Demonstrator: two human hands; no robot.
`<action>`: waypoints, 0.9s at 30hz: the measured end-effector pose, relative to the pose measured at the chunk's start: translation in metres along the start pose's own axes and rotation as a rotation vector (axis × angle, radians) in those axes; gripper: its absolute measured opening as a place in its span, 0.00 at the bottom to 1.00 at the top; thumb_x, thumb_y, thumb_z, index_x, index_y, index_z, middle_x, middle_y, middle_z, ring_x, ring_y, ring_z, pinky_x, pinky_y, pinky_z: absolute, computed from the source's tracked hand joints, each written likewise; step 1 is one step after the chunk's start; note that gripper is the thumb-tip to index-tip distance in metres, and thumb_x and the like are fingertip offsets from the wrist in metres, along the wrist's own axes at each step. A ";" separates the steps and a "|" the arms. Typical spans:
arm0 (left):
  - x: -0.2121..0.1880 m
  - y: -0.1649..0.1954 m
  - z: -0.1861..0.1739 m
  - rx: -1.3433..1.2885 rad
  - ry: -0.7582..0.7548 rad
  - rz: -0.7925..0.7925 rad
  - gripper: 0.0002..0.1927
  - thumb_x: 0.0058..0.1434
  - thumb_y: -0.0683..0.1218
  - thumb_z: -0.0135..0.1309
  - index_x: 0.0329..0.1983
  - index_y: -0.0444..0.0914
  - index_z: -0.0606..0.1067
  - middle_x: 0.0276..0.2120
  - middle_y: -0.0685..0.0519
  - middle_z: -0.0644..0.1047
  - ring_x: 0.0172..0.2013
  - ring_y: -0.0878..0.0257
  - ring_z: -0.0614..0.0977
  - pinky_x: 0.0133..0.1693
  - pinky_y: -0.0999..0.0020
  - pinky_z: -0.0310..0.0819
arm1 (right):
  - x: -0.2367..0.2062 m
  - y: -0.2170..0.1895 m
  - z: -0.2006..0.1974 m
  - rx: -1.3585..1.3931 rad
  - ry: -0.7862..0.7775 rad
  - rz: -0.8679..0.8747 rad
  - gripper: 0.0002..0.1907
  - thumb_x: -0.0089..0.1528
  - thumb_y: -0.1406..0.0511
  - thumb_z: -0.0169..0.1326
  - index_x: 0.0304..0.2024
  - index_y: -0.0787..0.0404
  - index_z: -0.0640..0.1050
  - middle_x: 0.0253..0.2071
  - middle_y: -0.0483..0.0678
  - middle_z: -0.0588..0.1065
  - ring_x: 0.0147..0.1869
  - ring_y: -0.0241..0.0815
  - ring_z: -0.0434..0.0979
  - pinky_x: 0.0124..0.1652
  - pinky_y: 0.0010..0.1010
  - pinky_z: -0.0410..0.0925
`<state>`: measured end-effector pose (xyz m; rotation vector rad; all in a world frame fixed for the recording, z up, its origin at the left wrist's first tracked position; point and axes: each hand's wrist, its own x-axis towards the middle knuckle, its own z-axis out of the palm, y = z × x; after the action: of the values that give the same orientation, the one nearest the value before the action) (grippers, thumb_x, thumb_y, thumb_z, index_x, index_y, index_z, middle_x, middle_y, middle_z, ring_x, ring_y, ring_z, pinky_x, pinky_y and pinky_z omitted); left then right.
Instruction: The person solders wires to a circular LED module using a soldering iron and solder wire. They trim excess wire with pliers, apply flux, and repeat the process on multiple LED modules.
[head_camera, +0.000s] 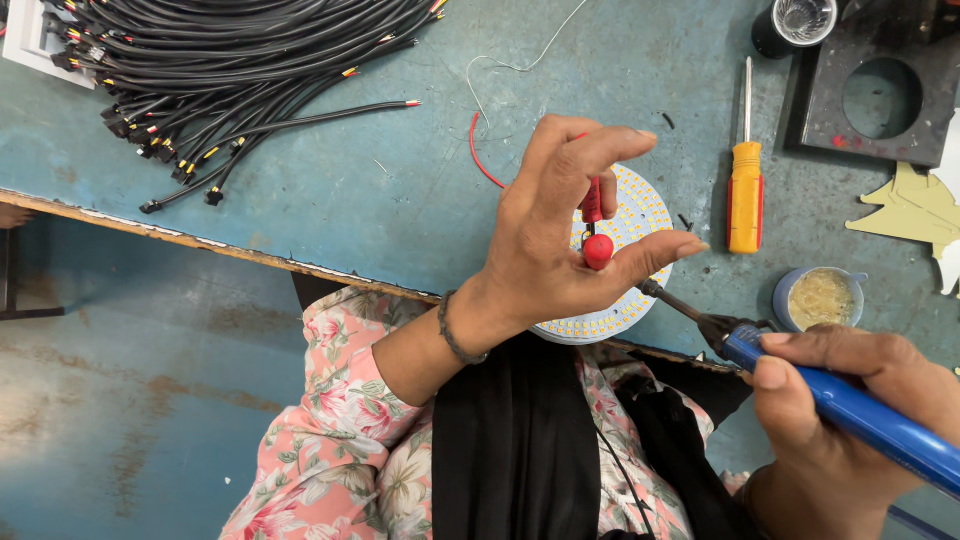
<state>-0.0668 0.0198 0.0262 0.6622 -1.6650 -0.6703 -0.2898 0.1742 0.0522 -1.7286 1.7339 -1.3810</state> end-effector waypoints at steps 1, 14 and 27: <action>0.000 0.000 0.000 0.002 0.000 0.002 0.37 0.60 0.51 0.76 0.65 0.41 0.66 0.48 0.54 0.70 0.31 0.72 0.73 0.33 0.80 0.72 | -0.003 0.000 -0.001 0.040 0.005 0.004 0.13 0.68 0.67 0.64 0.40 0.70 0.73 0.37 0.56 0.79 0.33 0.36 0.81 0.38 0.19 0.73; 0.000 0.000 -0.002 0.002 -0.007 -0.009 0.37 0.61 0.52 0.75 0.64 0.40 0.66 0.47 0.54 0.70 0.31 0.73 0.72 0.31 0.80 0.71 | -0.012 0.010 -0.011 0.105 0.057 0.046 0.14 0.71 0.67 0.61 0.43 0.72 0.71 0.40 0.57 0.78 0.34 0.37 0.81 0.40 0.20 0.76; 0.003 0.000 -0.002 -0.019 -0.038 0.011 0.38 0.60 0.52 0.76 0.66 0.41 0.65 0.47 0.54 0.70 0.31 0.72 0.72 0.31 0.79 0.70 | -0.012 0.001 -0.001 0.153 0.105 0.078 0.16 0.72 0.68 0.65 0.41 0.72 0.71 0.40 0.57 0.78 0.35 0.39 0.81 0.41 0.22 0.75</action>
<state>-0.0655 0.0171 0.0287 0.6300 -1.6937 -0.6943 -0.2885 0.1853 0.0473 -1.5179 1.6813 -1.5506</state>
